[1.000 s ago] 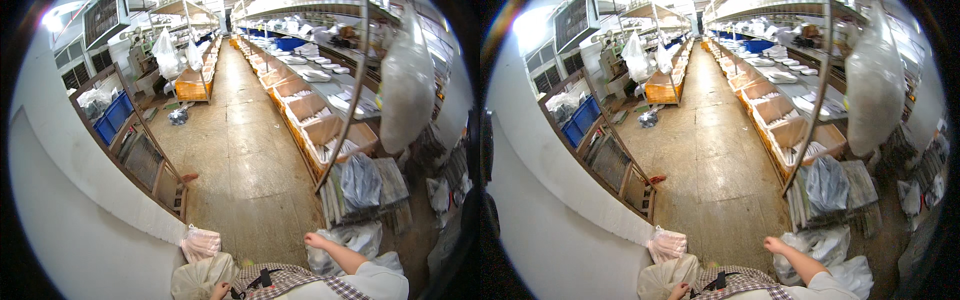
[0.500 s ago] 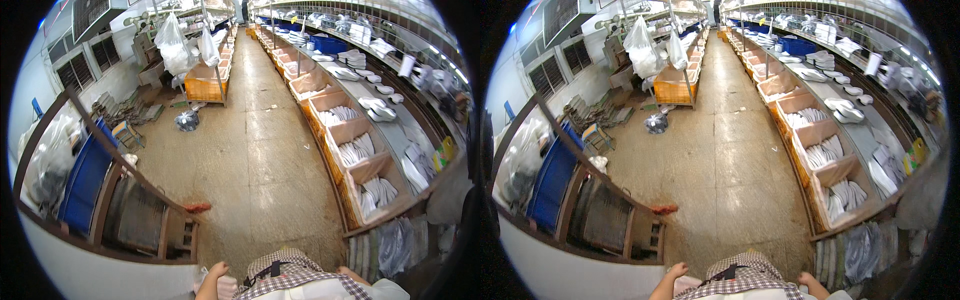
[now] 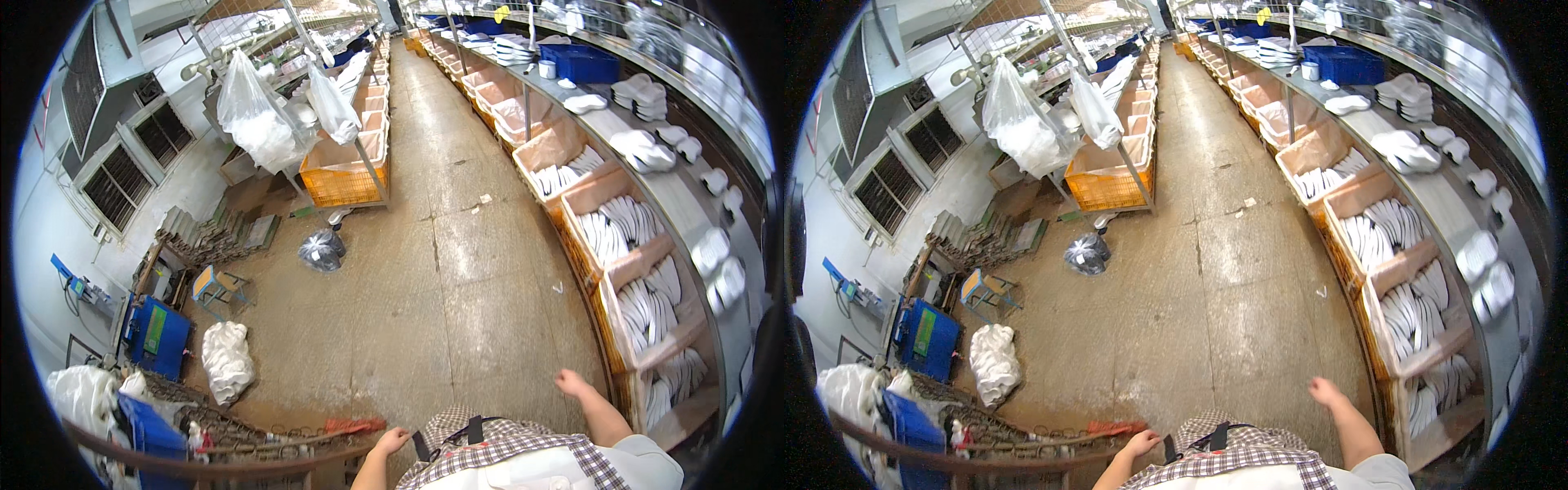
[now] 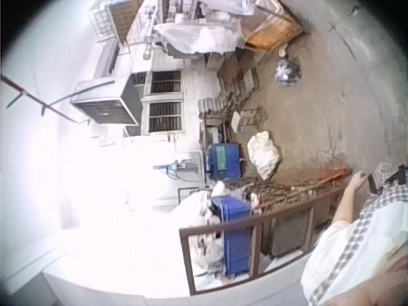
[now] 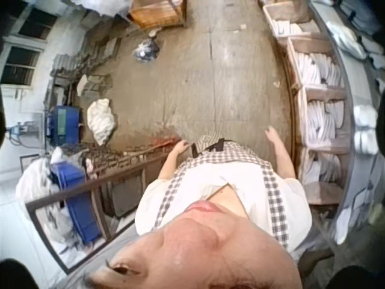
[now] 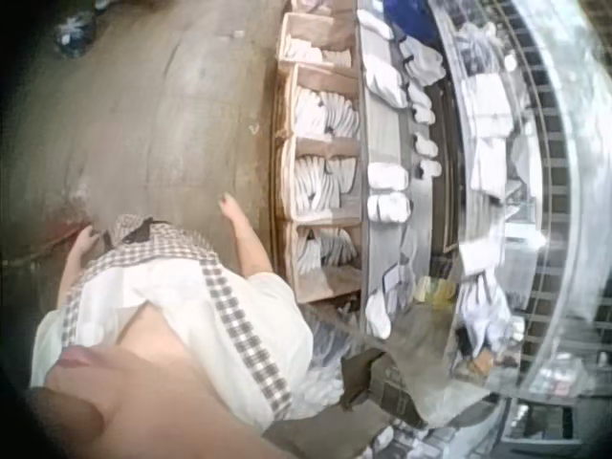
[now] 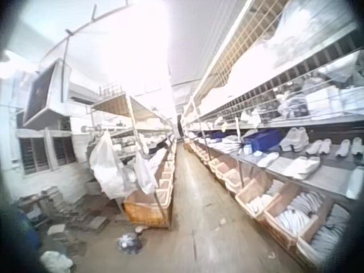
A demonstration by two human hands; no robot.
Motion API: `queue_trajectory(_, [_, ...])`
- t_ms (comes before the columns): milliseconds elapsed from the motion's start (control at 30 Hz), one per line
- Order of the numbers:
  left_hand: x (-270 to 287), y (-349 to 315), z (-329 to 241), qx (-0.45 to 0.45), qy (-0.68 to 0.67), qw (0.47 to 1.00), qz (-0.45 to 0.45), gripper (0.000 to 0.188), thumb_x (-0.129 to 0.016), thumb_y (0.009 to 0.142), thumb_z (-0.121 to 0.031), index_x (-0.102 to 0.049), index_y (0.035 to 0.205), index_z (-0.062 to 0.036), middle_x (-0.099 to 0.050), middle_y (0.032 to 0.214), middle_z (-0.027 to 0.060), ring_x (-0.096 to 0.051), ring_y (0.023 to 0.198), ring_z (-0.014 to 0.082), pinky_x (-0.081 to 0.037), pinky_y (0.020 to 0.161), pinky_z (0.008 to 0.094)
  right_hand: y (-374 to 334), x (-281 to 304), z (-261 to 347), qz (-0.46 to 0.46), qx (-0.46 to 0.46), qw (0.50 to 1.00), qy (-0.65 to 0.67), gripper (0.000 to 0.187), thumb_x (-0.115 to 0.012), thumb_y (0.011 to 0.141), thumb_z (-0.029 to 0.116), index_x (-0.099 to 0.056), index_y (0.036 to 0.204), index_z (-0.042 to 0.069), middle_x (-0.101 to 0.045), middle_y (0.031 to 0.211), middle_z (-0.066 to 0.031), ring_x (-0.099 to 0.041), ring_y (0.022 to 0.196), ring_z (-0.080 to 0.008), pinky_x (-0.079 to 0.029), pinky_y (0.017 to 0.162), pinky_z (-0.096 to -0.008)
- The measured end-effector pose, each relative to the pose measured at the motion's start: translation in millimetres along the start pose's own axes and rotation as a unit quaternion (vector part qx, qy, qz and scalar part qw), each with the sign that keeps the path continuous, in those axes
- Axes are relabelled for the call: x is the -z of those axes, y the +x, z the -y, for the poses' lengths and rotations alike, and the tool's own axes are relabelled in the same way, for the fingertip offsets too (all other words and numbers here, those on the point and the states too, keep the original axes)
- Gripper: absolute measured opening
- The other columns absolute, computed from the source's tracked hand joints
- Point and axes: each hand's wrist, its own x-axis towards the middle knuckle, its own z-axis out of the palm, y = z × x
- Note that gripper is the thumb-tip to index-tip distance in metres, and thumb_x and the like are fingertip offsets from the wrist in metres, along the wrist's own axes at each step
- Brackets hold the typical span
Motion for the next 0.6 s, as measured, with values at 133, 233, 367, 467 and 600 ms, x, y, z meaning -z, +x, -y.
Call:
queue_trajectory(133, [50,110,57,0.093,0.042,0.993,0.060,0.041,-0.062,0.080,-0.036,-0.064,0.102,-0.0016,-0.067,0.093,0.0173,-0.065,0.086,0.0281,-0.050,0.076,0.0367,176,71,137,-0.055,0.130,0.990,0.002,0.027,-0.056,0.084,0.022,-0.060,0.104,0.005,-0.064,0.099,-0.0165,-0.061,0.093,-0.0300,-0.049,0.078,-0.0392])
queue_trajectory(233, [123,195,65,0.119,0.003,0.982,0.148,0.042,-0.063,0.079,-0.037,-0.067,0.096,0.0007,-0.068,0.082,0.0103,-0.063,0.078,0.0227,-0.049,0.070,0.0365,282,86,185,-0.060,0.102,0.993,0.015,0.026,-0.056,0.083,0.023,-0.062,0.101,0.005,-0.064,0.098,-0.0160,-0.061,0.093,-0.0304,-0.049,0.079,-0.0394])
queue_trajectory(367, [258,334,-28,0.236,-0.010,0.969,0.075,0.037,-0.061,0.079,-0.031,-0.065,0.101,-0.0021,-0.068,0.088,0.0128,-0.064,0.083,0.0225,-0.049,0.073,0.0379,357,108,178,0.051,-0.002,0.993,-0.103,0.030,-0.059,0.077,0.027,-0.065,0.098,0.007,-0.067,0.093,-0.0152,-0.064,0.083,-0.0275,-0.050,0.075,-0.0369])
queue_trajectory(467, [381,438,-160,0.090,0.072,0.993,-0.024,0.036,-0.058,0.080,-0.033,-0.064,0.104,-0.0079,-0.066,0.100,0.0137,-0.062,0.096,0.0282,-0.048,0.082,0.0380,386,129,168,0.124,-0.048,0.982,-0.136,0.032,-0.055,0.076,0.030,-0.067,0.093,0.006,-0.065,0.094,-0.0181,-0.063,0.084,-0.0308,-0.049,0.073,-0.0410])
queue_trajectory(600, [500,572,-312,-0.057,0.078,0.993,-0.074,0.035,-0.056,0.082,-0.035,-0.063,0.103,-0.0082,-0.066,0.098,0.0147,-0.061,0.096,0.0295,-0.048,0.082,0.0383,437,145,166,0.083,-0.237,0.966,-0.064,0.035,-0.055,0.073,0.028,-0.067,0.096,0.005,-0.064,0.100,-0.0206,-0.062,0.091,-0.0340,-0.048,0.078,-0.0426])
